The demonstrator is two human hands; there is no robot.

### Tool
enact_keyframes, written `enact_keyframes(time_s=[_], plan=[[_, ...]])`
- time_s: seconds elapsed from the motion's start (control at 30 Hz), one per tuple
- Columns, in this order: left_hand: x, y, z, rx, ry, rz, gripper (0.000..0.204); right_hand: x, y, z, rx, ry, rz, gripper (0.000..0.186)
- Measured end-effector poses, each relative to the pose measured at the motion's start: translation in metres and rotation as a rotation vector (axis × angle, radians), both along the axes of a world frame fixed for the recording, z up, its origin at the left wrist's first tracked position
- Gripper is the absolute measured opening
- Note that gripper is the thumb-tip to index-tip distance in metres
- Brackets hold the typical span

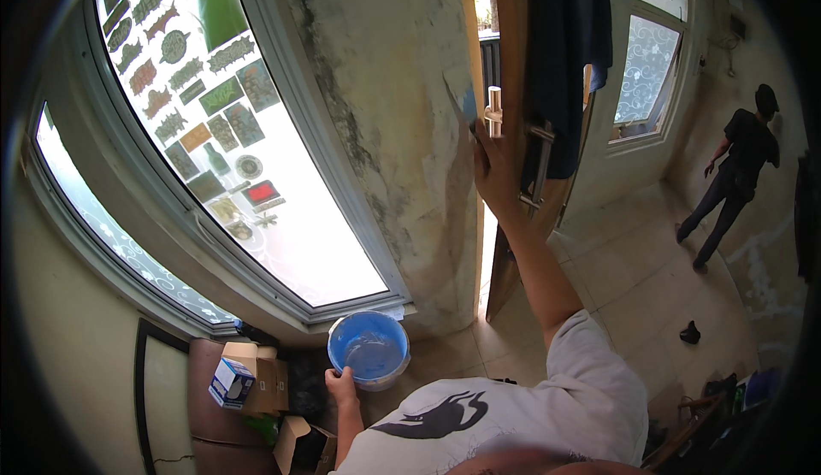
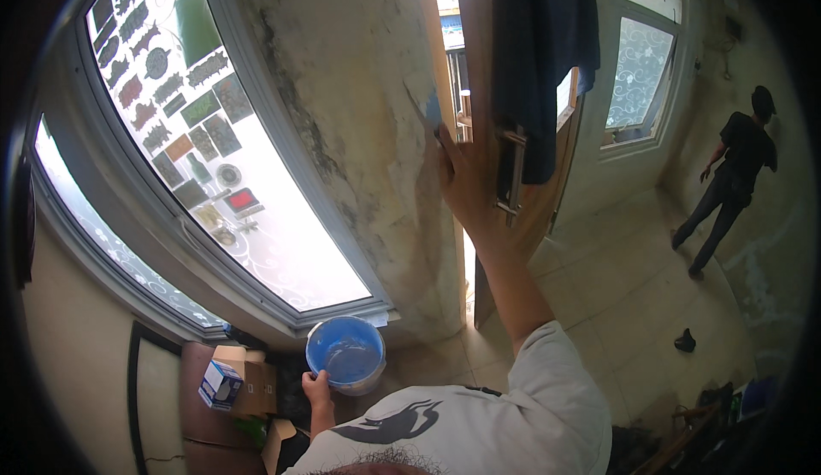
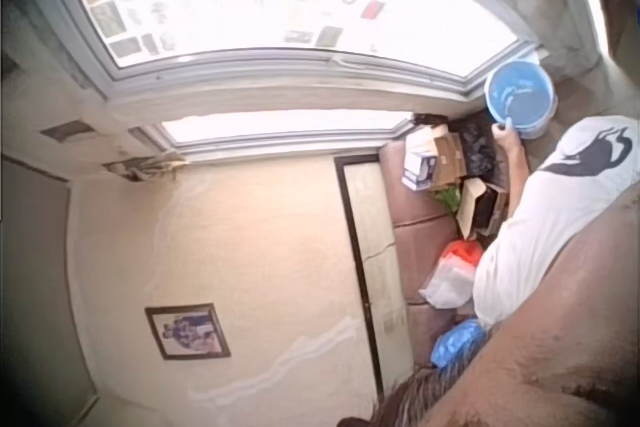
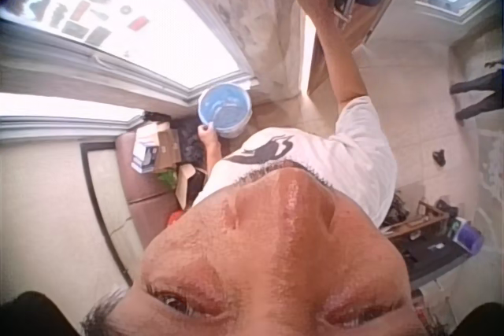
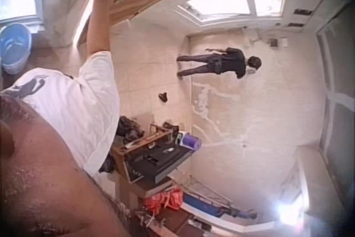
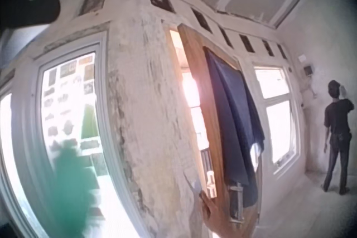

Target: The person applies plaster to the edges and corners of a wall near a window and door using a putty knife, scooping material from a blue bucket and smoothing it along the surface.

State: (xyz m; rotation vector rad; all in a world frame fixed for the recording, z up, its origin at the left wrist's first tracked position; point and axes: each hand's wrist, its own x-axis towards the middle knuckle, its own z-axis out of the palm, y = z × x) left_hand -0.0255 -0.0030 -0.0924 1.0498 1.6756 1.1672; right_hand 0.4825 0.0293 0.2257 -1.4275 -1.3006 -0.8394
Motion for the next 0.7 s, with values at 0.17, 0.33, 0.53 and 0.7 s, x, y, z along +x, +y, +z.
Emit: enact_keyframes(time_s=[0.17,0.33,0.53,0.7], plan=[[0.003,-0.003,0.014,0.005,0.073,-0.032,0.018,-0.008,-0.010,0.000,0.120,0.062,0.114,0.045],[-0.001,0.003,0.006,-0.009,0.004,-0.047,0.018,-0.018,0.006,0.089,0.169,0.007,0.007,0.042],[0.009,-0.005,0.023,-0.020,-0.019,-0.051,0.017,-0.033,0.002,0.091,0.086,0.047,0.001,0.038],[0.006,-0.005,0.012,-0.051,-0.003,-0.059,0.017,-0.022,-0.002,-0.003,0.065,0.129,0.125,0.039]])
